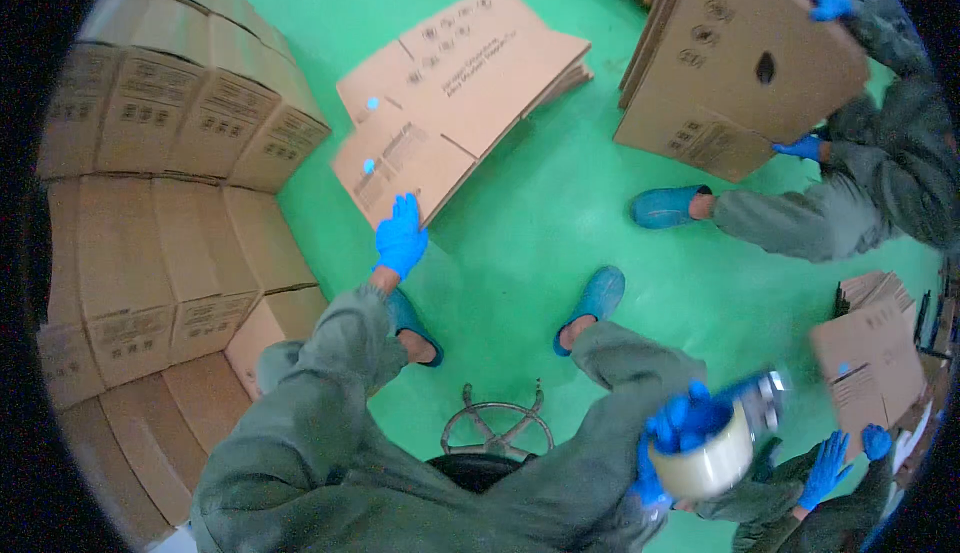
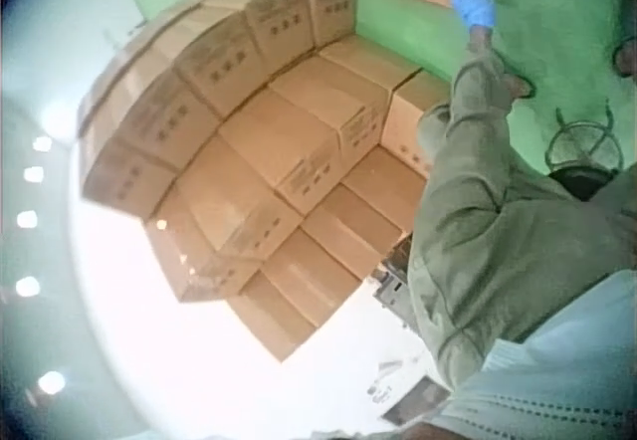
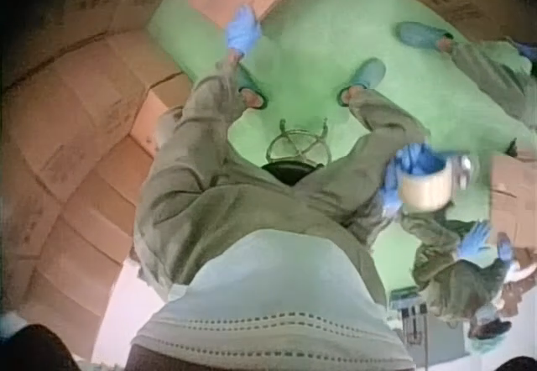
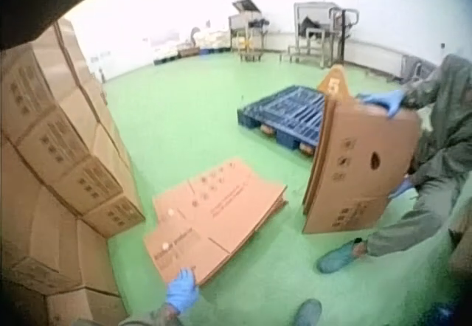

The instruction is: Assemble and seal cardboard boxes using a tape dispenser.

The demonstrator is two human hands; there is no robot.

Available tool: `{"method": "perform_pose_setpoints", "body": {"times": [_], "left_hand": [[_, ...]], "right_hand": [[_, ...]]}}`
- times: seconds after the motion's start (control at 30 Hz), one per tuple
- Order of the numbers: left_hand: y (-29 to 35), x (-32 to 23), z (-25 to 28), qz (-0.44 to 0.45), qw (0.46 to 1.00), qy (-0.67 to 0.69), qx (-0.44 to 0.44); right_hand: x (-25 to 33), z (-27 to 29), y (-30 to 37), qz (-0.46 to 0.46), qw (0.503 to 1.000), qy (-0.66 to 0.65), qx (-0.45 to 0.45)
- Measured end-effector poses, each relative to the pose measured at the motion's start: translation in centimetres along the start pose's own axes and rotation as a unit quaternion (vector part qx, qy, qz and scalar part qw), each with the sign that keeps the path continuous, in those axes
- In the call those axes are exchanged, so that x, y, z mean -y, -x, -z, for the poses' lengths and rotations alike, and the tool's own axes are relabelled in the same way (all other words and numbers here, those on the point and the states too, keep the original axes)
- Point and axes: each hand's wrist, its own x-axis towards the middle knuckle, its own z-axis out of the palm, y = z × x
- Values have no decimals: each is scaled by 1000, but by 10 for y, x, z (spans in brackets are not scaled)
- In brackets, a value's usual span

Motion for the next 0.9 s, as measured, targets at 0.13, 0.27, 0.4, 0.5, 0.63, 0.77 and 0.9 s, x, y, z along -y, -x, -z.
{"method": "perform_pose_setpoints", "body": {"times": [0.13,0.27,0.4,0.5,0.63,0.77,0.9], "left_hand": [[9,10,184,11,991,112,72],[49,65,310,82,816,541,186],[136,82,377,123,831,521,152],[170,87,392,156,816,545,114],[182,110,373,147,803,568,100],[201,77,339,97,883,453,76],[240,-38,277,-7,945,305,118]], "right_hand": [[-14,18,16,47,990,-133,0],[-17,39,35,28,992,-117,35],[-16,63,52,69,998,-12,5],[-12,73,57,74,997,-22,-10],[-15,53,72,80,993,-65,-51],[-49,11,91,116,987,107,-44],[-102,-21,73,91,909,385,-133]]}}
